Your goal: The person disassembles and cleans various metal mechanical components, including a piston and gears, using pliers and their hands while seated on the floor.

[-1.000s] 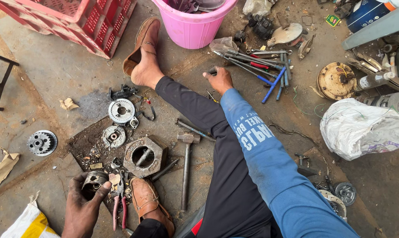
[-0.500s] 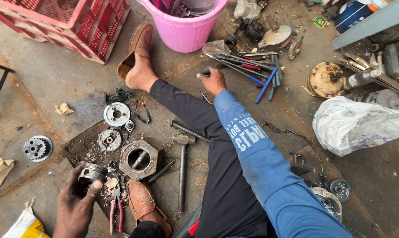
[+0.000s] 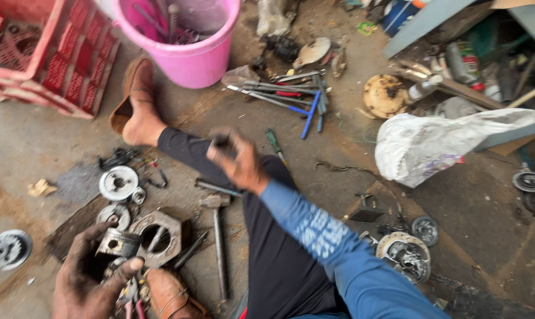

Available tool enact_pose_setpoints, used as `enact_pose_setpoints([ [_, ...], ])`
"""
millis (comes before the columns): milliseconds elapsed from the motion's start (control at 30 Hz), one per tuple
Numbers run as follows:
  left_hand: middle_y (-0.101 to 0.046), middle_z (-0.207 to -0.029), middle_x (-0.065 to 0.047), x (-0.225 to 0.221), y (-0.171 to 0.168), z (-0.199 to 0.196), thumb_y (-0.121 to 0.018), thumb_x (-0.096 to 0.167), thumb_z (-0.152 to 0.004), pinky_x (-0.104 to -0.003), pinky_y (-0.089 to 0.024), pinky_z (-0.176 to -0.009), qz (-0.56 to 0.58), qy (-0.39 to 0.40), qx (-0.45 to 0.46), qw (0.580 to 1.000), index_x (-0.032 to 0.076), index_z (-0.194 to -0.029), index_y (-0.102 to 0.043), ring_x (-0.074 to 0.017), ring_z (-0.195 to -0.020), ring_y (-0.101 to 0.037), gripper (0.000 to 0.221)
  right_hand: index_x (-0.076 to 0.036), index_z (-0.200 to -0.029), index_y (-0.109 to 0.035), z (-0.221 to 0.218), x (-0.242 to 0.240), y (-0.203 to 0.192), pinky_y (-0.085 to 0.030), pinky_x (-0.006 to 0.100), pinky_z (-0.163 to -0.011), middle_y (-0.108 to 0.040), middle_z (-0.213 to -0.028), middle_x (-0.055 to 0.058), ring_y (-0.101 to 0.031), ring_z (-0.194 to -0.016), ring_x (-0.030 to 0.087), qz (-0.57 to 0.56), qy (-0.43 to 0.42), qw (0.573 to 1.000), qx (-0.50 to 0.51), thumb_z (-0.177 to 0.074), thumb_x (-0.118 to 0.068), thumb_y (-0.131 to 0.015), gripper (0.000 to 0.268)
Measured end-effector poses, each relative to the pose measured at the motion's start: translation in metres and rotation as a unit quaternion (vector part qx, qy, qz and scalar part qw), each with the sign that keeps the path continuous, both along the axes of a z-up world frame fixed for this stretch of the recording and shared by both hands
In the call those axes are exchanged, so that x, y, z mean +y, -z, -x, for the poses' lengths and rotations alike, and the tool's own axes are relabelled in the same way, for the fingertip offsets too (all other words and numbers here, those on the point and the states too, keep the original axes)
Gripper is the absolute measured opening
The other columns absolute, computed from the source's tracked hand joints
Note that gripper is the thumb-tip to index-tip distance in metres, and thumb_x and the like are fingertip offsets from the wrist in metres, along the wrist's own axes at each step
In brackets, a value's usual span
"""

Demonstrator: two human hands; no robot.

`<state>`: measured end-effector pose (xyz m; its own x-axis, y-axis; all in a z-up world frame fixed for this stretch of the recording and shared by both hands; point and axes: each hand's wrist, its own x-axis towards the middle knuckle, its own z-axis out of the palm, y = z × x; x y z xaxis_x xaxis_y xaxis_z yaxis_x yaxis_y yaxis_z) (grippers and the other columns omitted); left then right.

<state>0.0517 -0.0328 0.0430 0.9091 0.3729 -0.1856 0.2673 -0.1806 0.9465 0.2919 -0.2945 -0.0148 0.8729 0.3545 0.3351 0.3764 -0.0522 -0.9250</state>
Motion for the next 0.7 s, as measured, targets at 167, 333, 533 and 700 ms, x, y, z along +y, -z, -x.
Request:
enact_pose_setpoints([
  [167, -0.072, -0.104, -0.015, -0.02, 0.032, -0.009, -0.09, 0.011, -0.062, -0.032, -0.059, -0.086, -0.085, 0.052, -0.1, 0.99, -0.003, -0.127, -0.055, -0.0198, -0.097, -0.072, 0.075, -0.004, -0.125, -0.064, 0.062, -0.026, -0.005, -0.061, 0.034, -0.092, -0.073, -0.104, 0.007, -0.073, -0.099, 0.016, -0.011, -0.061, 0.998, -0.03, -0.101, -0.031, -0.069, 0.037],
  [333, -0.073, -0.104, -0.015, -0.037, 0.033, -0.017, -0.091, 0.007, -0.056, -0.034, -0.06, -0.086, -0.121, 0.057, -0.064, 0.989, -0.003, -0.126, -0.055, -0.0192, -0.095, -0.073, 0.079, -0.002, -0.125, -0.062, 0.101, -0.053, -0.01, -0.062, 0.033, -0.09, -0.072, -0.106, 0.009, -0.074, -0.098, 0.017, -0.025, -0.064, 0.997, 0.028, -0.1, -0.027, -0.07, 0.037],
  [533, -0.074, -0.105, -0.014, -0.071, -0.032, -0.03, -0.092, 0.017, -0.062, -0.035, -0.059, -0.084, -0.105, 0.095, -0.02, 0.99, -0.001, -0.123, -0.055, -0.0214, -0.095, -0.071, 0.073, 0.001, -0.127, -0.063, 0.131, -0.073, -0.019, -0.057, 0.034, -0.095, -0.071, -0.11, 0.011, -0.071, -0.104, 0.019, -0.049, -0.069, 0.995, 0.049, -0.098, -0.019, -0.073, 0.036],
  [700, -0.072, -0.102, -0.016, -0.087, -0.076, -0.048, -0.089, 0.028, -0.069, -0.036, -0.057, -0.082, -0.182, 0.129, -0.027, 0.974, -0.001, -0.124, -0.05, -0.0219, -0.093, -0.072, 0.074, 0.002, -0.136, -0.056, 0.138, -0.086, -0.026, -0.056, 0.034, -0.097, -0.07, -0.111, 0.011, -0.067, -0.105, 0.02, -0.037, -0.098, 0.986, 0.129, -0.094, -0.019, -0.076, 0.051],
])
